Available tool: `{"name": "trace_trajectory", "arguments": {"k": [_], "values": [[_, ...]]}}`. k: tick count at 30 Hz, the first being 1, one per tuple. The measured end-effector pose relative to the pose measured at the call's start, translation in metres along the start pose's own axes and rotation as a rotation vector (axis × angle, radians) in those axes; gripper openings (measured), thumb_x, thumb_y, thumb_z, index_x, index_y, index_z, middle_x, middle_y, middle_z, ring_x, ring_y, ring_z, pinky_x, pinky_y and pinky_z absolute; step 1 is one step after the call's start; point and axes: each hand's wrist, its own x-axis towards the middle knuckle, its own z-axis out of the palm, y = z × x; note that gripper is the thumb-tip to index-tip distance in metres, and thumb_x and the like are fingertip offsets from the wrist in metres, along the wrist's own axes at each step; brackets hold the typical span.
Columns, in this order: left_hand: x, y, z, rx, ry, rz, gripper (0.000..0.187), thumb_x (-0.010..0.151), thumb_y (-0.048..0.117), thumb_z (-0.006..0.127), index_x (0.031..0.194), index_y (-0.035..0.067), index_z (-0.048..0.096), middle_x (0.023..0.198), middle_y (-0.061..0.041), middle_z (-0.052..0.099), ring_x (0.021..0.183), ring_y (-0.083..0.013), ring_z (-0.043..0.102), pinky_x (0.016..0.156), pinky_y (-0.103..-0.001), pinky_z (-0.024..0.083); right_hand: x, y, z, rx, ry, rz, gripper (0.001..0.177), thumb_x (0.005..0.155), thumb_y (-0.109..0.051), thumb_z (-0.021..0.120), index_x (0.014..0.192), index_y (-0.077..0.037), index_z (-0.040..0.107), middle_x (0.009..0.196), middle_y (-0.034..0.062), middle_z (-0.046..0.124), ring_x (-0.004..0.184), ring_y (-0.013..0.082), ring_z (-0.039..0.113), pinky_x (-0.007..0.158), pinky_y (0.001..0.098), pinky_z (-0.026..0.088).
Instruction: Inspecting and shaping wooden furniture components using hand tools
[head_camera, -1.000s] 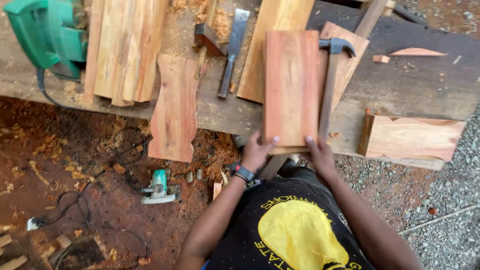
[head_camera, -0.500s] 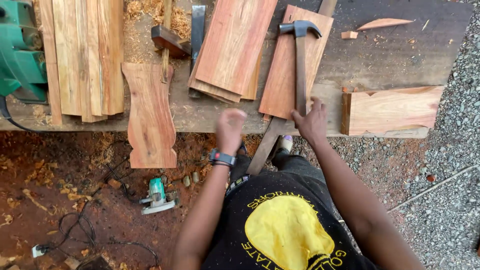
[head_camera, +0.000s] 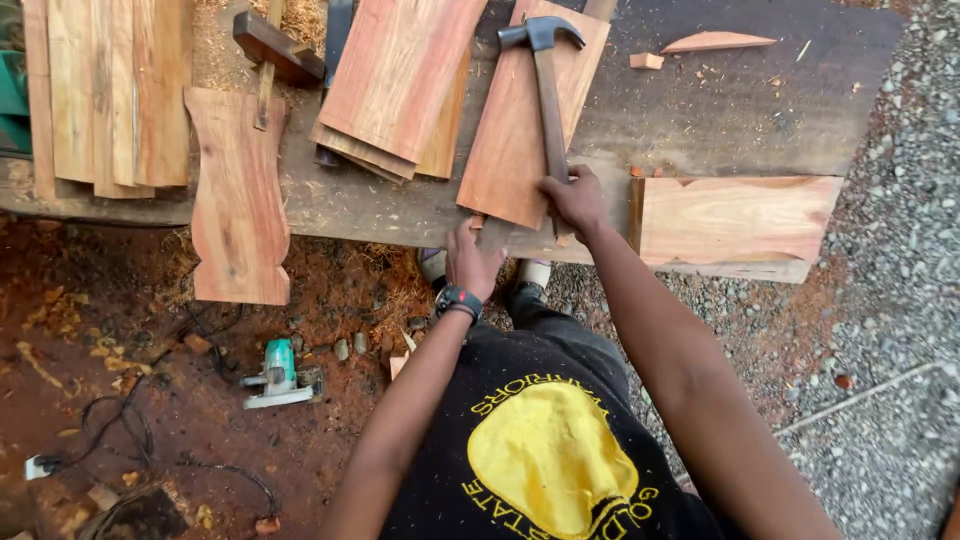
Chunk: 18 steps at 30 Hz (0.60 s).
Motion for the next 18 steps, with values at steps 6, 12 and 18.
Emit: {"name": "trace_trajectory", "arguments": {"k": [6, 12, 18], "values": [[-0.043, -0.048, 0.000, 0.147, -0.096, -0.191, 0.088, 0.107, 0.030, 0.099, 0.176, 0.004, 0.050, 0.172, -0.026, 0.063, 0.156, -0.0484, 0.070, 0.126, -0.066, 0.065, 0.039, -0.013, -0.001, 0.057, -0.183, 0.028, 0.071, 0.086, -0.027, 0.107, 0.135, 0.014, 0.076, 0.091, 0.0214, 0.080, 0.065, 0.0273, 0.086, 0.055, 0.0364, 0.074], [-0.051, -0.040, -0.022, 0.246, 0.100, -0.181, 0.069, 0.095, 0.075, 0.096, 0.139, 0.023, 0.082, 0.129, -0.011, 0.088, 0.130, -0.0461, 0.085, 0.109, -0.066, 0.069, 0.009, -0.020, -0.059, 0.021, -0.210, 0.042, 0.072, 0.077, -0.029, 0.110, 0.127, 0.013, 0.080, 0.093, 0.0233, 0.076, 0.076, 0.0349, 0.084, 0.059, 0.0517, 0.073], [-0.047, -0.053, -0.055, 0.267, 0.312, -0.045, 0.067, 0.077, 0.073, 0.110, 0.121, 0.028, 0.089, 0.108, -0.011, 0.092, 0.113, -0.0437, 0.090, 0.092, -0.060, 0.070, -0.075, 0.004, -0.137, 0.009, -0.131, 0.040, 0.057, 0.079, -0.033, 0.101, 0.120, 0.002, 0.085, 0.097, 0.0167, 0.074, 0.091, 0.0285, 0.077, 0.074, 0.0507, 0.063]]}}
